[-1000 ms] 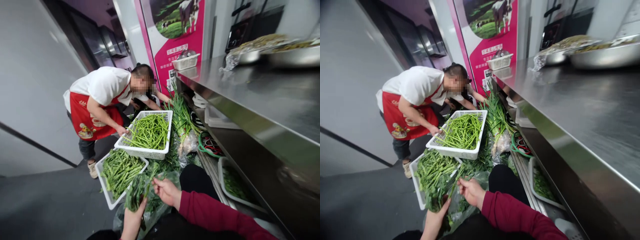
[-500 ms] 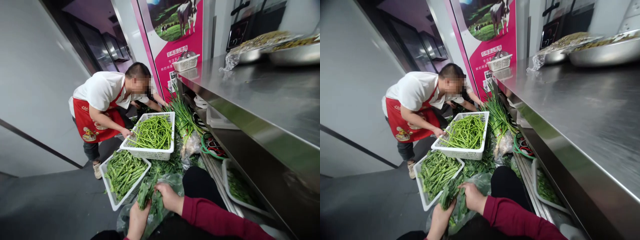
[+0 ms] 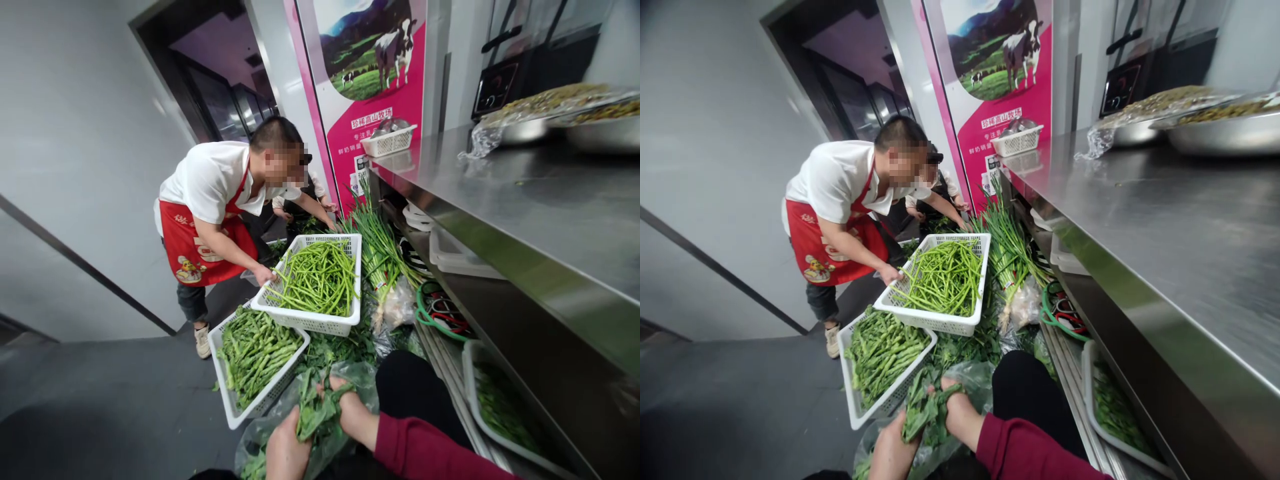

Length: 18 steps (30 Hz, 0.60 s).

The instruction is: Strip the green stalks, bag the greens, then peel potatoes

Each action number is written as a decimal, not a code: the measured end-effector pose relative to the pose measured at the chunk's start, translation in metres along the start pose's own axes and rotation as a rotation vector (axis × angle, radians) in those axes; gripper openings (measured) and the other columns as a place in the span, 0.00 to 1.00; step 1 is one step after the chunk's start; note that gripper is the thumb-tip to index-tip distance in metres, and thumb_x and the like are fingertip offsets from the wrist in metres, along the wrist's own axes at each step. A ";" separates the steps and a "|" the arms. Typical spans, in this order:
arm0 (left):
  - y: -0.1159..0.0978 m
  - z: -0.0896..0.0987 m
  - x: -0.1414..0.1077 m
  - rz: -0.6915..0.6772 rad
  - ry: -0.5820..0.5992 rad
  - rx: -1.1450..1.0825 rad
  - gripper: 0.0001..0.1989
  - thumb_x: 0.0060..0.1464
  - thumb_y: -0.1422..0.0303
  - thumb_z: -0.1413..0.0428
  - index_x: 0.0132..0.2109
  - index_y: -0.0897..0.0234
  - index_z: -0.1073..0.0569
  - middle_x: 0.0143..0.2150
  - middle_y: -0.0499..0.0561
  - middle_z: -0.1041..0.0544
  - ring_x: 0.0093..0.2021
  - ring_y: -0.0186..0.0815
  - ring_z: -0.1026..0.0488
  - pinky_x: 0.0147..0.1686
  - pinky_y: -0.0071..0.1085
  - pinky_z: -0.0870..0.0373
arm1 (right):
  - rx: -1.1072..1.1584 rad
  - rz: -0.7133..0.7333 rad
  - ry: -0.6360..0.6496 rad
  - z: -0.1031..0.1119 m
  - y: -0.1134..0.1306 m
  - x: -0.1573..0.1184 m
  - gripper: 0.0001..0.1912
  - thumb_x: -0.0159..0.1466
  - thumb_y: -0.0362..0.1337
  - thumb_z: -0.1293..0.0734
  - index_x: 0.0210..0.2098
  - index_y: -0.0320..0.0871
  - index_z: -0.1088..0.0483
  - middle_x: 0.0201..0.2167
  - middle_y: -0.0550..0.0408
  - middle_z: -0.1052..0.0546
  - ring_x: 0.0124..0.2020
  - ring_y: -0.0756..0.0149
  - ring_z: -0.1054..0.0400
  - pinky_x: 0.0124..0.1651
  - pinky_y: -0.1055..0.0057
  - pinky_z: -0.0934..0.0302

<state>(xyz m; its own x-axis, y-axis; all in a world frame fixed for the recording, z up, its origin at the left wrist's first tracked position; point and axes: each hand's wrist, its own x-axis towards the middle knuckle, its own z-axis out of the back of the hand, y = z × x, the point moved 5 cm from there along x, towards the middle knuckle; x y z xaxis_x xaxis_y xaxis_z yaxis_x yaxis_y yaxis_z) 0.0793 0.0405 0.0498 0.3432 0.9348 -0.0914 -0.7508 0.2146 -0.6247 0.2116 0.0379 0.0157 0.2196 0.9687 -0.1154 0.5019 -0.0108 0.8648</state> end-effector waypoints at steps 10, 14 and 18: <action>0.007 -0.004 0.011 0.203 -0.072 -0.548 0.16 0.35 0.57 0.40 0.20 0.63 0.34 0.20 0.49 0.30 0.22 0.34 0.34 0.25 0.29 0.35 | -0.846 0.765 0.367 -0.011 0.023 -0.039 0.12 0.60 0.39 0.40 0.22 0.43 0.34 0.22 0.52 0.30 0.26 0.64 0.36 0.32 0.70 0.41; 0.018 -0.006 0.011 0.322 -0.080 -0.580 0.19 0.34 0.52 0.40 0.23 0.63 0.34 0.15 0.42 0.40 0.16 0.29 0.45 0.17 0.27 0.45 | -0.663 0.449 0.003 0.016 0.014 -0.012 0.09 0.58 0.37 0.40 0.25 0.41 0.31 0.23 0.52 0.27 0.27 0.64 0.33 0.32 0.71 0.39; 0.015 0.002 0.012 0.217 -0.111 -0.389 0.18 0.33 0.53 0.39 0.23 0.64 0.31 0.19 0.47 0.32 0.23 0.35 0.34 0.26 0.29 0.35 | -0.662 0.229 -0.212 0.042 -0.007 0.015 0.11 0.59 0.35 0.42 0.28 0.41 0.30 0.25 0.49 0.24 0.28 0.61 0.30 0.33 0.69 0.35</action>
<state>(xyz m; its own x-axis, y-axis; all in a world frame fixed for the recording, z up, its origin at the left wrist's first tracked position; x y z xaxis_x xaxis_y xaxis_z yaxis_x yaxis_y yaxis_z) 0.0713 0.0558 0.0409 0.1226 0.9757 -0.1818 -0.5232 -0.0921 -0.8472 0.2463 0.0418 -0.0123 0.4496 0.8906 0.0692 -0.1716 0.0101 0.9851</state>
